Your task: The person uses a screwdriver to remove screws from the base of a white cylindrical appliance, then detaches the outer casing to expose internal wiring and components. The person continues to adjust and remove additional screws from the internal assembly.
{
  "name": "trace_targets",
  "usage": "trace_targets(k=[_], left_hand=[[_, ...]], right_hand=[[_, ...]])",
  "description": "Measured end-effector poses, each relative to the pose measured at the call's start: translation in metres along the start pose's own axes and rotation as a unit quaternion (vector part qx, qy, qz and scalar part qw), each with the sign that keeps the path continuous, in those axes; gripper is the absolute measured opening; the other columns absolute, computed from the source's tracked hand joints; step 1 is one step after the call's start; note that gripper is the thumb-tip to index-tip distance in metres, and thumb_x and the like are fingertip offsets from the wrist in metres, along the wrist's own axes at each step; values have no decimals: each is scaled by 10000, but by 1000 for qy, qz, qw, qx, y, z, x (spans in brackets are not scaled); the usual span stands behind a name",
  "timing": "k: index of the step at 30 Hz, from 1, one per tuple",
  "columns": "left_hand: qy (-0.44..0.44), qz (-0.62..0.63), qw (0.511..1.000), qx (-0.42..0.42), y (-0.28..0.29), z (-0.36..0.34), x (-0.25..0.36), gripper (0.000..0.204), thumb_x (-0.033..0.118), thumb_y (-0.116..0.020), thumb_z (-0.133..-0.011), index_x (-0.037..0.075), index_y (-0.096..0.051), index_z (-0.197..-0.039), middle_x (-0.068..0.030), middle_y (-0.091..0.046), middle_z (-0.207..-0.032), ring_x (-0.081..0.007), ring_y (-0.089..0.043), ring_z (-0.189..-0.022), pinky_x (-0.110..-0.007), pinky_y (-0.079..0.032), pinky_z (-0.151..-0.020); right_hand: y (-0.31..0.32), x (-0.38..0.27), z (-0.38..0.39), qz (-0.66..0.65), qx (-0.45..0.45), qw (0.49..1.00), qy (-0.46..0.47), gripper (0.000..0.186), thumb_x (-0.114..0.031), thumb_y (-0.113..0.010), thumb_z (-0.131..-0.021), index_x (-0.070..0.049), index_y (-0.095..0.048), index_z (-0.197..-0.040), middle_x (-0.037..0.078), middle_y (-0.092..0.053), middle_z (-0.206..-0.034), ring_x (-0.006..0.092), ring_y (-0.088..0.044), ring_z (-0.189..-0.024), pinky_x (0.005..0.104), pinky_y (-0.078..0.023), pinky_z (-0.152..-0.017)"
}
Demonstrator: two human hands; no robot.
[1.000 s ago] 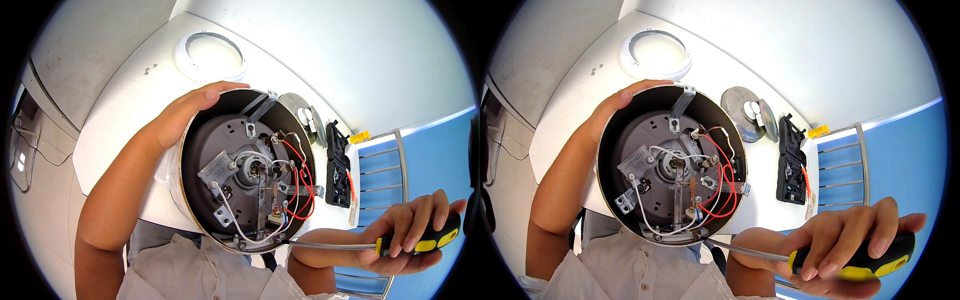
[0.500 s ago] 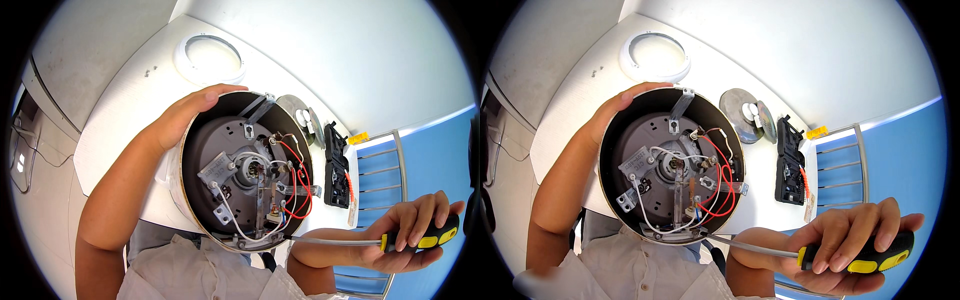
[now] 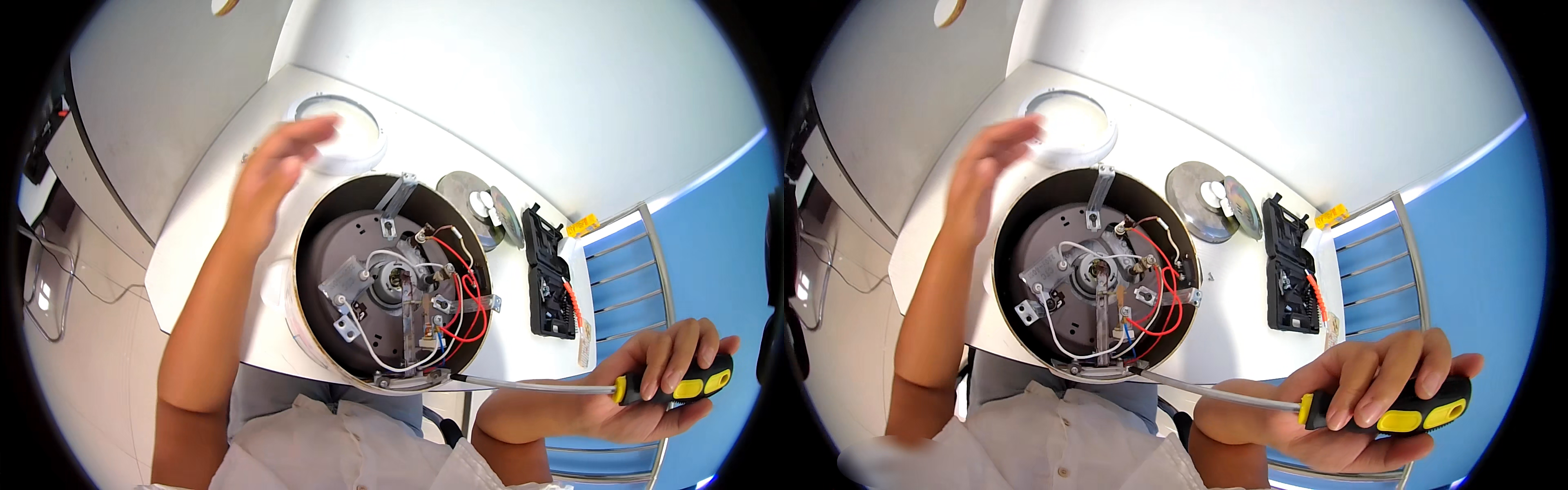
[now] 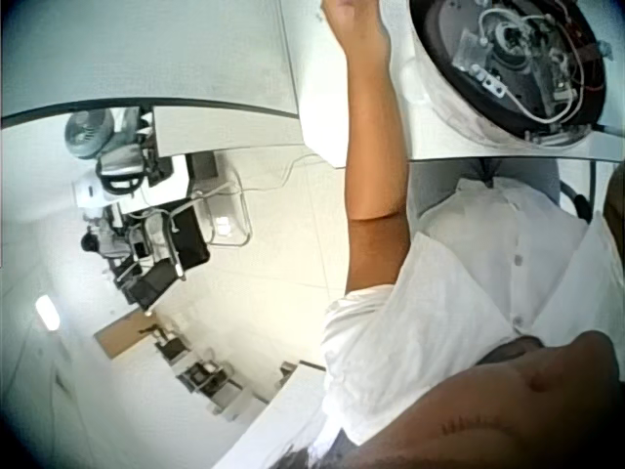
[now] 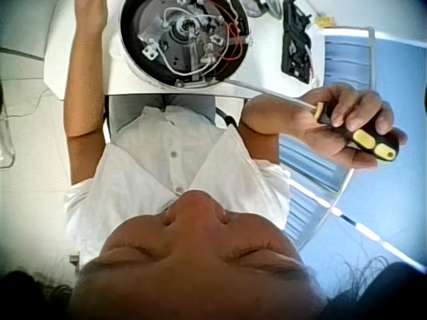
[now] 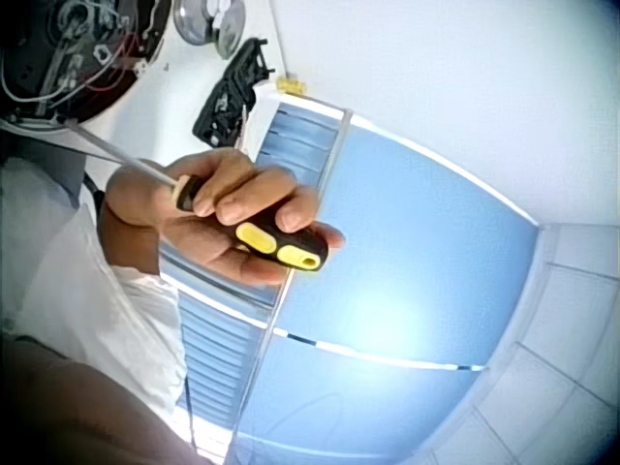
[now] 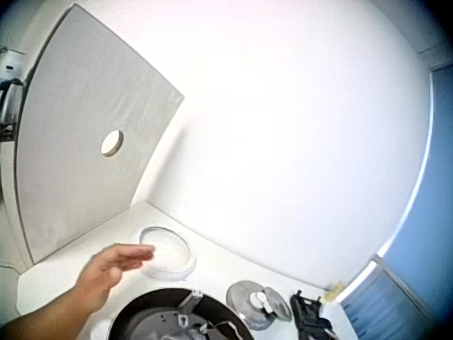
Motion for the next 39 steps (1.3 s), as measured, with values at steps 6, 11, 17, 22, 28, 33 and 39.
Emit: trace_targets(k=[6,11,17,22,28,33,39], left_hand=[[-162,-225,954,-118,-35,60,119,456,383,-701,-740,43,-596,-1025,-60,-618,-785,-200,-558,-605,-311,-424,-530],[8,-284,938,-200,-71,84,129,329,274,-727,-722,69,-603,-948,-30,-528,-645,-187,-535,-532,-292,-406,-441],[21,-298,933,-201,-85,98,131,231,229,-757,-679,114,-629,-833,-21,-527,-607,-195,-534,-509,-308,-402,-445],[-53,-358,907,-214,-68,93,132,117,147,-677,-737,76,-599,-787,-23,-551,-665,-187,-553,-550,-298,-440,-473],[82,-494,854,139,38,29,66,208,170,-481,-898,8,-497,-768,-106,-488,-655,-221,-441,-575,-320,-376,-550],[111,-667,735,-49,43,21,-33,122,196,-585,-814,76,-588,-839,-118,-535,-853,-297,-582,-751,-420,-473,-630],[101,-684,716,-99,44,26,-59,142,211,-621,-763,70,-637,-772,-122,-536,-852,-280,-597,-705,-402,-499,-630]], right_hand=[[11,-10,4,-26,77,996,29,539,-210,-578,-862,59,-313,-1247,80,-407,-888,78,-438,-534,159,-433,-358],[3,-11,6,-73,105,992,11,542,-212,-580,-861,59,-311,-1247,82,-408,-886,84,-442,-557,167,-434,-353],[-2,-15,17,-87,86,992,-15,546,-214,-578,-861,48,-310,-1258,86,-406,-886,99,-437,-581,182,-427,-343],[2,-16,20,-79,98,992,-4,519,-204,-575,-859,47,-327,-1240,78,-395,-879,95,-433,-581,183,-422,-374],[25,-28,16,-57,101,993,27,524,-254,-535,-882,44,-329,-1260,89,-409,-893,109,-444,-601,197,-441,-404],[24,-26,16,-66,96,993,18,440,-150,-587,-827,27,-366,-1164,81,-387,-863,116,-426,-619,204,-387,-446],[30,-19,11,-58,84,995,-12,521,-245,-538,-874,47,-327,-1250,87,-424,-882,110,-453,-585,196,-437,-399]])
Point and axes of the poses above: each hand's wrist, its own z-axis away from the middle knuckle, its own y-axis out of the back of the hand, x = y × z, the point moved 2 cm from there along -z, towards the middle knuckle
